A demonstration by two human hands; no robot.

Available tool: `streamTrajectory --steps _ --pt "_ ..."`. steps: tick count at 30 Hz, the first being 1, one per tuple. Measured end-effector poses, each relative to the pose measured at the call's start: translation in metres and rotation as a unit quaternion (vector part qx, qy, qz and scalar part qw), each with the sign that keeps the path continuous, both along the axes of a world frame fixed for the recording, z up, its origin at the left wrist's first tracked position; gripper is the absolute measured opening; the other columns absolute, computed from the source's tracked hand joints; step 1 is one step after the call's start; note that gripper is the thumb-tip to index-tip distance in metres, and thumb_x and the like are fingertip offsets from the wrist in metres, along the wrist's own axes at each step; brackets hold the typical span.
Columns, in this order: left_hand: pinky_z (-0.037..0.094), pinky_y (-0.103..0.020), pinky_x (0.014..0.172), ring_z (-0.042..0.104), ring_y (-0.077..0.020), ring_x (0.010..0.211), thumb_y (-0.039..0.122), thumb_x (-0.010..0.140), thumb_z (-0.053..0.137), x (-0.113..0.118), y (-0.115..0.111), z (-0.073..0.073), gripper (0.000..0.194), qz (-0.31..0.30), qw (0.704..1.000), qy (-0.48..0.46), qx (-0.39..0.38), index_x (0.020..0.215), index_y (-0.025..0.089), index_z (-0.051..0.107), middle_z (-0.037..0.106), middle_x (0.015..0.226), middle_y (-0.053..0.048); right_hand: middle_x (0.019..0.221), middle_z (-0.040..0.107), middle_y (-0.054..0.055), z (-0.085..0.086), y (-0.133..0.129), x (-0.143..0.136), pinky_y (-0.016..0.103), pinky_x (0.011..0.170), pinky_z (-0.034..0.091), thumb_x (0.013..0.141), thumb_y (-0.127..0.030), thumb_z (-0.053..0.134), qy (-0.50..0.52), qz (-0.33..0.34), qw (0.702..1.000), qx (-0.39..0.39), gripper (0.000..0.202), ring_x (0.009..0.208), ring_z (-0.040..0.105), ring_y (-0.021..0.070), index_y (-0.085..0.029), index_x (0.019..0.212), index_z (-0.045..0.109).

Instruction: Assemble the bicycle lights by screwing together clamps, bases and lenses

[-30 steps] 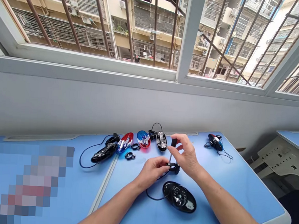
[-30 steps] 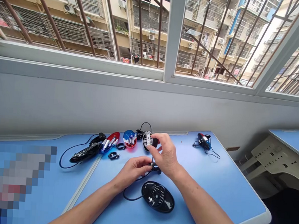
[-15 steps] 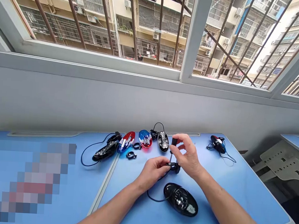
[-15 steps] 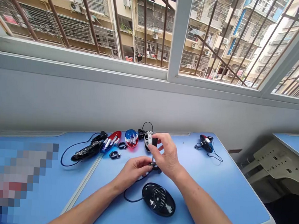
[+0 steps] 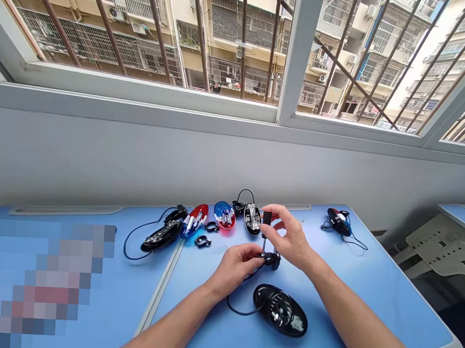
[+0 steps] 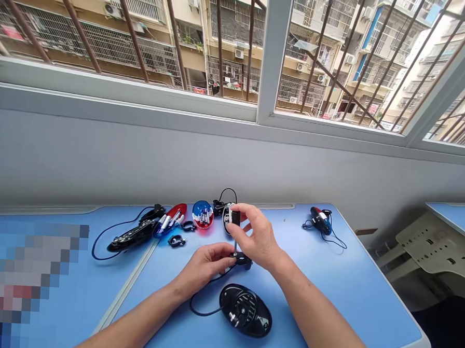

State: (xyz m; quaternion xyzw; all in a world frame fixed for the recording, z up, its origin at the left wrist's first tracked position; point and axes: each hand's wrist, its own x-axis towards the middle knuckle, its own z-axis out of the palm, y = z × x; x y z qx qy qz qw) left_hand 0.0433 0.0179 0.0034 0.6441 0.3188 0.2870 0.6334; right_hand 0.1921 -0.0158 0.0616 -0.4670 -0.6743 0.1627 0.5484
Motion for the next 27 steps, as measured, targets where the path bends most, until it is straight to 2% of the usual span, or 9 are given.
streamTrajectory --steps 2,4,8,10,13,16,18,24,27 --pt "0.037 -0.024 0.054 0.047 -0.0131 0.059 0.030 0.065 0.066 0.000 0.000 0.000 0.020 -0.004 1.000 -0.001 0.002 0.076 0.014 0.066 0.061 0.067 0.000 0.094 0.062 0.003 -0.001 0.001 0.001 0.025 0.060 0.050 0.078 -0.019 0.062 -0.032 -0.027 0.999 0.024 0.029 0.082 0.058 0.0153 -0.026 0.106 0.058" --pt "0.037 -0.024 0.054 0.047 -0.0128 0.058 0.030 0.065 0.066 0.001 0.000 0.000 0.020 -0.005 1.000 -0.001 0.002 0.076 0.014 0.066 0.060 0.066 0.001 0.094 0.062 0.002 0.001 0.002 0.003 0.024 0.061 0.050 0.079 -0.017 0.061 -0.030 -0.019 0.999 0.021 0.028 0.080 0.057 0.0146 -0.026 0.105 0.060" --pt "0.037 -0.024 0.055 0.046 -0.0123 0.057 0.031 0.064 0.066 0.001 -0.002 0.002 0.021 0.002 1.000 0.002 -0.007 0.076 0.014 0.066 0.060 0.065 0.001 0.101 0.066 0.002 0.010 -0.001 0.008 0.028 0.074 0.053 0.081 -0.014 0.055 0.006 0.081 0.995 -0.052 0.031 0.088 0.061 0.0140 -0.026 0.109 0.059" --pt "0.037 -0.024 0.056 0.046 -0.0124 0.058 0.031 0.064 0.066 0.000 -0.002 0.003 0.021 0.003 1.000 0.004 -0.009 0.076 0.014 0.066 0.060 0.065 0.001 0.100 0.066 0.002 0.013 -0.003 0.008 0.029 0.077 0.052 0.082 -0.012 0.052 0.004 0.102 0.992 -0.068 0.033 0.092 0.061 0.0145 -0.026 0.112 0.057" --pt "0.038 -0.025 0.056 0.047 -0.0128 0.059 0.031 0.065 0.066 0.000 -0.001 0.004 0.022 0.003 1.000 0.007 -0.005 0.078 0.013 0.066 0.062 0.068 0.000 0.102 0.064 0.002 0.011 -0.004 0.005 0.026 0.070 0.052 0.081 -0.014 0.055 -0.024 0.068 0.997 -0.035 0.034 0.090 0.059 0.0147 -0.026 0.112 0.057" --pt "0.038 -0.025 0.057 0.048 -0.0133 0.060 0.032 0.066 0.066 0.000 0.000 0.004 0.023 -0.001 1.000 0.008 0.003 0.080 0.013 0.067 0.064 0.071 -0.001 0.094 0.062 0.003 0.006 -0.002 0.001 0.023 0.059 0.048 0.078 -0.017 0.061 -0.073 0.001 0.997 0.021 0.030 0.081 0.056 0.0151 -0.027 0.106 0.059" --pt "0.038 -0.025 0.056 0.048 -0.0133 0.059 0.032 0.066 0.066 0.000 0.000 0.003 0.023 -0.006 1.000 0.006 0.005 0.080 0.013 0.068 0.064 0.070 -0.001 0.090 0.062 0.003 0.004 -0.001 0.001 0.024 0.057 0.048 0.079 -0.018 0.060 -0.088 -0.020 0.995 0.042 0.026 0.076 0.056 0.0149 -0.026 0.104 0.060" --pt "0.039 -0.025 0.056 0.049 -0.0137 0.059 0.032 0.066 0.066 0.000 -0.001 0.001 0.023 -0.004 1.000 0.001 0.001 0.080 0.014 0.068 0.064 0.069 -0.001 0.099 0.066 0.002 0.006 -0.003 0.001 0.026 0.070 0.053 0.082 -0.013 0.050 -0.039 0.059 0.997 -0.008 0.037 0.087 0.063 0.0140 -0.026 0.117 0.053" --pt "0.039 -0.025 0.056 0.049 -0.0142 0.060 0.032 0.067 0.066 0.000 0.000 0.001 0.022 -0.003 1.000 0.002 0.008 0.080 0.014 0.068 0.064 0.069 -0.001 0.097 0.065 0.002 0.006 -0.004 -0.001 0.026 0.068 0.052 0.080 -0.015 0.053 -0.048 0.049 0.998 -0.017 0.037 0.086 0.062 0.0144 -0.026 0.116 0.053"
